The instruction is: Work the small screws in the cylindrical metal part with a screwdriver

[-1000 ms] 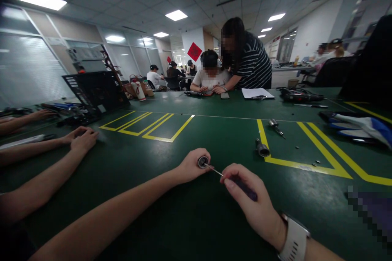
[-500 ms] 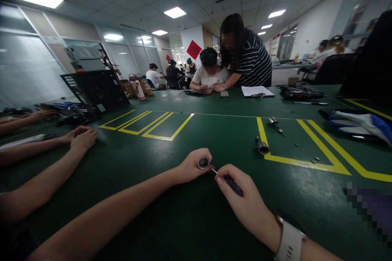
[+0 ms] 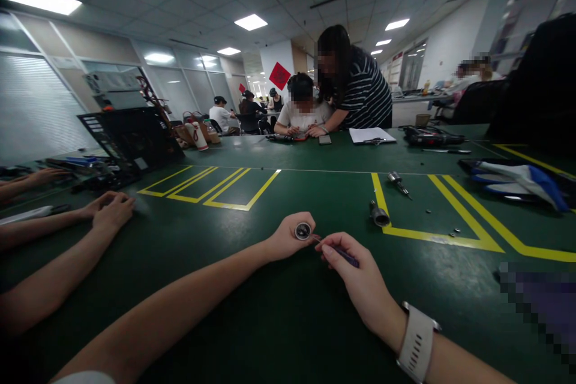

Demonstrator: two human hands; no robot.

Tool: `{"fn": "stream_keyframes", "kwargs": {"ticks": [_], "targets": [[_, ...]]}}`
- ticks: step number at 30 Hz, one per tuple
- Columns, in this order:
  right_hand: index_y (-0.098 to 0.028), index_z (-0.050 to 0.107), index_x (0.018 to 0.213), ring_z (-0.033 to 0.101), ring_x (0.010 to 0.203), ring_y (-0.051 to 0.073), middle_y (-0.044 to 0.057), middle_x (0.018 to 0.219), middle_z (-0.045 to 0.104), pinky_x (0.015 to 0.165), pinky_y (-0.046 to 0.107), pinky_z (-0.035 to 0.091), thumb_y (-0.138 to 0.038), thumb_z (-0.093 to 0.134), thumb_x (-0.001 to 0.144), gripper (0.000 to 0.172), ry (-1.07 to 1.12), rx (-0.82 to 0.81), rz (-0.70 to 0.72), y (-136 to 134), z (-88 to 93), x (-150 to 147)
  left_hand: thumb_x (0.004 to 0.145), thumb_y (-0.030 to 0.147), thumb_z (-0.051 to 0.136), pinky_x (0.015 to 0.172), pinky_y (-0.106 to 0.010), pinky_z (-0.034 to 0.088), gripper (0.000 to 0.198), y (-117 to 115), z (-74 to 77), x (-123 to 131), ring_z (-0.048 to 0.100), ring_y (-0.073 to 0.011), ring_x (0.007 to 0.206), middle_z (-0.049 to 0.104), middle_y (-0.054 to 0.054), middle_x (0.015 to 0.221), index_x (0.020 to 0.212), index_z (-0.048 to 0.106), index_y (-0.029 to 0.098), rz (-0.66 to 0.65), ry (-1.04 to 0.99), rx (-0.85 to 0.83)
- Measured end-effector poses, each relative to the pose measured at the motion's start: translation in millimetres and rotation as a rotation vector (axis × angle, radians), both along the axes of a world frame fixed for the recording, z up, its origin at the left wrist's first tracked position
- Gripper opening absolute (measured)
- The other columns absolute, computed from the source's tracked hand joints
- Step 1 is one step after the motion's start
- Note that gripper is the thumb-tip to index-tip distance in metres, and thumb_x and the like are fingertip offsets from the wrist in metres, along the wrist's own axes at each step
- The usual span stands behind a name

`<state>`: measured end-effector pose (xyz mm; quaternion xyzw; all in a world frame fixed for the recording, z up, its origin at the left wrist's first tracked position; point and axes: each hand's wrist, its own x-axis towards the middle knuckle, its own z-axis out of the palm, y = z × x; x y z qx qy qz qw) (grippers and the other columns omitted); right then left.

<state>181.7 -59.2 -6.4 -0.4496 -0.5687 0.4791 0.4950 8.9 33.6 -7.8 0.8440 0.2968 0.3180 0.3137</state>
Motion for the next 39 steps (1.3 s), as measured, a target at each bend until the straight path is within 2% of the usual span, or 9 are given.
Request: {"fn": "stream_keyframes", "kwargs": {"ticks": [4, 9, 12, 18, 26, 32, 36, 39], "targets": [[-0.021, 0.063, 0.089, 0.060, 0.084, 0.021, 0.003, 0.088, 0.064, 0.075, 0.035, 0.046, -0.041, 0.055, 0.081, 0.023, -0.088, 0.009, -0.016, -0.8, -0.7, 0.4, 0.074, 0.027, 0.060, 0.062, -0.023, 0.037, 0.019, -3.4, -0.7, 0.6, 0.044, -0.0105, 0.064, 0.046, 0.002, 0.068, 0.067, 0.047, 0.015, -0.002, 0.035, 0.080], [-0.022, 0.061, 0.084, 0.059, 0.084, 0.023, 0.003, 0.083, 0.064, 0.072, 0.036, 0.044, -0.041, 0.052, 0.081, 0.022, -0.216, 0.056, -0.086, -6.5, 6.3, 2.1, 0.074, 0.026, 0.061, 0.063, -0.023, 0.038, 0.017, -4.3, 1.3, 1.2, 0.047, -0.0109, 0.066, 0.048, 0.001, 0.070, 0.069, 0.049, 0.015, -0.018, 0.092, 0.083], [-0.022, 0.060, 0.080, 0.059, 0.083, 0.023, 0.003, 0.082, 0.063, 0.070, 0.035, 0.044, -0.041, 0.049, 0.081, 0.022, -0.281, 0.111, -0.073, -10.2, 10.4, 1.2, 0.074, 0.026, 0.061, 0.065, -0.024, 0.039, 0.017, -3.5, 1.1, 0.7, 0.047, -0.0114, 0.068, 0.049, 0.001, 0.071, 0.069, 0.049, 0.015, -0.026, 0.128, 0.092], [-0.022, 0.058, 0.076, 0.058, 0.077, 0.022, 0.004, 0.079, 0.062, 0.068, 0.035, 0.044, -0.040, 0.047, 0.081, 0.022, -0.343, 0.123, -0.005, -10.1, 11.5, -2.9, 0.076, 0.026, 0.059, 0.064, -0.023, 0.038, 0.016, -1.6, -2.3, -0.1, 0.047, -0.0115, 0.069, 0.049, 0.001, 0.071, 0.070, 0.050, 0.015, -0.025, 0.190, 0.156], [-0.021, 0.056, 0.072, 0.057, 0.073, 0.021, 0.003, 0.075, 0.060, 0.064, 0.034, 0.043, -0.039, 0.045, 0.081, 0.023, -0.352, 0.138, -0.081, -12.2, 11.0, 0.8, 0.077, 0.027, 0.059, 0.064, -0.023, 0.038, 0.014, -3.3, 0.6, -0.5, 0.048, -0.0115, 0.070, 0.051, 0.001, 0.075, 0.074, 0.051, 0.016, 0.018, 0.294, 0.192], [-0.021, 0.058, 0.078, 0.056, 0.076, 0.021, 0.004, 0.079, 0.060, 0.067, 0.035, 0.042, -0.039, 0.045, 0.081, 0.022, -0.415, 0.145, -0.069, -9.5, 10.5, -3.2, 0.078, 0.028, 0.058, 0.064, -0.023, 0.038, 0.014, -2.5, -1.8, 0.4, 0.049, -0.0120, 0.070, 0.052, 0.000, 0.075, 0.076, 0.052, 0.016, -0.047, 0.344, 0.244], [-0.020, 0.059, 0.072, 0.055, 0.074, 0.022, 0.004, 0.075, 0.060, 0.067, 0.036, 0.040, -0.039, 0.050, 0.078, 0.021, -0.325, 0.049, -0.040, -6.3, 10.4, -1.6, 0.078, 0.027, 0.058, 0.067, -0.024, 0.039, 0.012, -2.4, -2.2, 0.2, 0.050, -0.0126, 0.071, 0.052, 0.000, 0.075, 0.077, 0.052, 0.016, -0.074, 0.371, 0.278], [-0.020, 0.061, 0.071, 0.056, 0.078, 0.022, 0.004, 0.075, 0.063, 0.073, 0.036, 0.041, -0.035, 0.054, 0.076, 0.018, -0.075, -0.077, -0.025, -1.0, 8.8, 2.1, 0.078, 0.026, 0.058, 0.068, -0.025, 0.040, 0.012, -2.3, -1.1, -0.3, 0.050, -0.0125, 0.071, 0.052, 0.000, 0.074, 0.076, 0.052, 0.016, -0.099, 0.348, 0.257]]}}
